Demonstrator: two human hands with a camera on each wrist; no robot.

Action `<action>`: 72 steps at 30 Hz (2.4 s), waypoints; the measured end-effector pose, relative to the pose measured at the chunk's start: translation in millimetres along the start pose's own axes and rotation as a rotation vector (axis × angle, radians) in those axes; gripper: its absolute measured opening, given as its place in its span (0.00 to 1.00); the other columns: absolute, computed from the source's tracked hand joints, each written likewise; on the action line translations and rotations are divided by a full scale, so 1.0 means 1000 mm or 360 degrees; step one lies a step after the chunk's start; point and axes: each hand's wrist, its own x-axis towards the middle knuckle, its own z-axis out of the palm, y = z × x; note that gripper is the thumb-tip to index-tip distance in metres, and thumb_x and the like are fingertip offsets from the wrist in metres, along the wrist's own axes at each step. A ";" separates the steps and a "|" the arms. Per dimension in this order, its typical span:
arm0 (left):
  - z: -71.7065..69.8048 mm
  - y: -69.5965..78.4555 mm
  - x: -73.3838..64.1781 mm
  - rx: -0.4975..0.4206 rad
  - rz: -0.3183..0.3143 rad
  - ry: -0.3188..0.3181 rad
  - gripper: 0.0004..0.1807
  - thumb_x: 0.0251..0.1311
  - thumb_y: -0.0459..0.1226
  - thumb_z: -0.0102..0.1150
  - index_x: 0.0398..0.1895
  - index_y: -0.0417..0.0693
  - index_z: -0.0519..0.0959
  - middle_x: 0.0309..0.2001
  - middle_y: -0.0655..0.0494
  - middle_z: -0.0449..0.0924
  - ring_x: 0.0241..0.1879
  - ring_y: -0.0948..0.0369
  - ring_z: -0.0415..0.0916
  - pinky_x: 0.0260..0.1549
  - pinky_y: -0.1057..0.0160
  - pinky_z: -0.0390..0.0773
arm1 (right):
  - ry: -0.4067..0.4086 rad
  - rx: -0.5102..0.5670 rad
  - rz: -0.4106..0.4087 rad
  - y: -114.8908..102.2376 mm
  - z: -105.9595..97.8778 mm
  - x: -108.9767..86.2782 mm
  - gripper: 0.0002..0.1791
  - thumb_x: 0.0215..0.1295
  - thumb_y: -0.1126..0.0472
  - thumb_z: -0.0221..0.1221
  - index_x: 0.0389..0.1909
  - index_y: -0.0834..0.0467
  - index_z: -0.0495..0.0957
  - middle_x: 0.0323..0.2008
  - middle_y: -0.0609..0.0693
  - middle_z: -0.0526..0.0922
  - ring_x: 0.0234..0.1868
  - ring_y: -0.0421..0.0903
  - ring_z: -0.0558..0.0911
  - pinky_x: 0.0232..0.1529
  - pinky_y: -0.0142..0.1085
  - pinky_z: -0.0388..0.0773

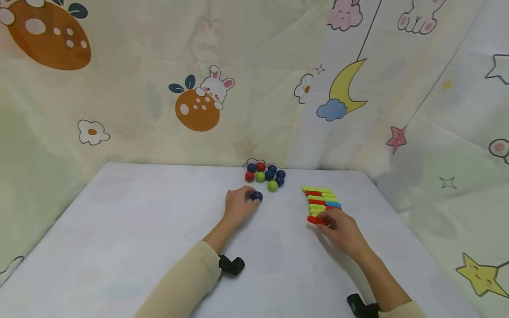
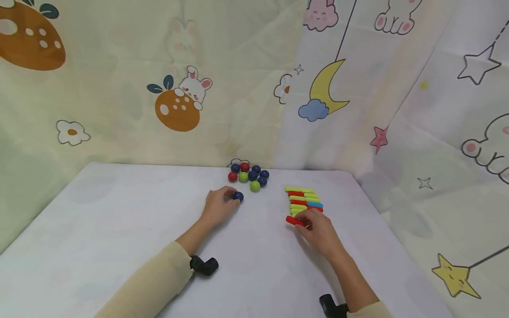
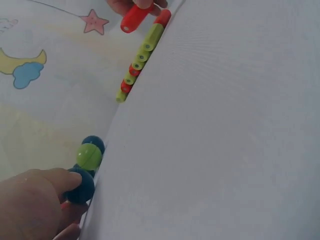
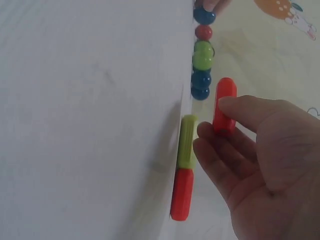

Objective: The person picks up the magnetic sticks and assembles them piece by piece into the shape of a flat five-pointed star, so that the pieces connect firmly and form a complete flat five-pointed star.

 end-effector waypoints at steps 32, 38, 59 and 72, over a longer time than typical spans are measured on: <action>-0.054 -0.008 -0.054 -0.0046 0.0018 -0.0362 0.15 0.63 0.43 0.70 0.51 0.51 0.84 0.44 0.58 0.86 0.55 0.54 0.79 0.79 0.44 0.52 | -0.0327 0.0349 0.0078 -0.064 0.052 0.043 0.14 0.66 0.64 0.68 0.52 0.54 0.83 0.49 0.51 0.86 0.48 0.48 0.84 0.51 0.43 0.85; -0.056 -0.010 -0.057 -0.0039 0.0050 -0.0349 0.14 0.62 0.43 0.71 0.49 0.51 0.84 0.43 0.58 0.86 0.52 0.55 0.80 0.79 0.44 0.53 | -0.0362 0.0358 0.0061 -0.070 0.059 0.045 0.14 0.67 0.63 0.68 0.52 0.53 0.83 0.49 0.51 0.86 0.48 0.48 0.83 0.51 0.42 0.85; -0.053 -0.010 -0.055 -0.0040 0.0115 -0.0352 0.15 0.61 0.43 0.71 0.49 0.50 0.84 0.40 0.60 0.84 0.48 0.58 0.77 0.67 0.45 0.68 | -0.0408 0.0383 0.0071 -0.085 0.078 0.057 0.11 0.68 0.63 0.67 0.50 0.52 0.85 0.47 0.48 0.87 0.46 0.46 0.82 0.53 0.43 0.84; -0.054 -0.008 -0.057 -0.0009 0.0175 -0.0366 0.14 0.60 0.40 0.72 0.49 0.51 0.85 0.40 0.60 0.84 0.47 0.59 0.75 0.61 0.49 0.70 | -0.0345 0.0522 0.0139 -0.088 0.085 0.062 0.15 0.70 0.67 0.63 0.56 0.55 0.83 0.56 0.54 0.84 0.53 0.53 0.84 0.59 0.49 0.83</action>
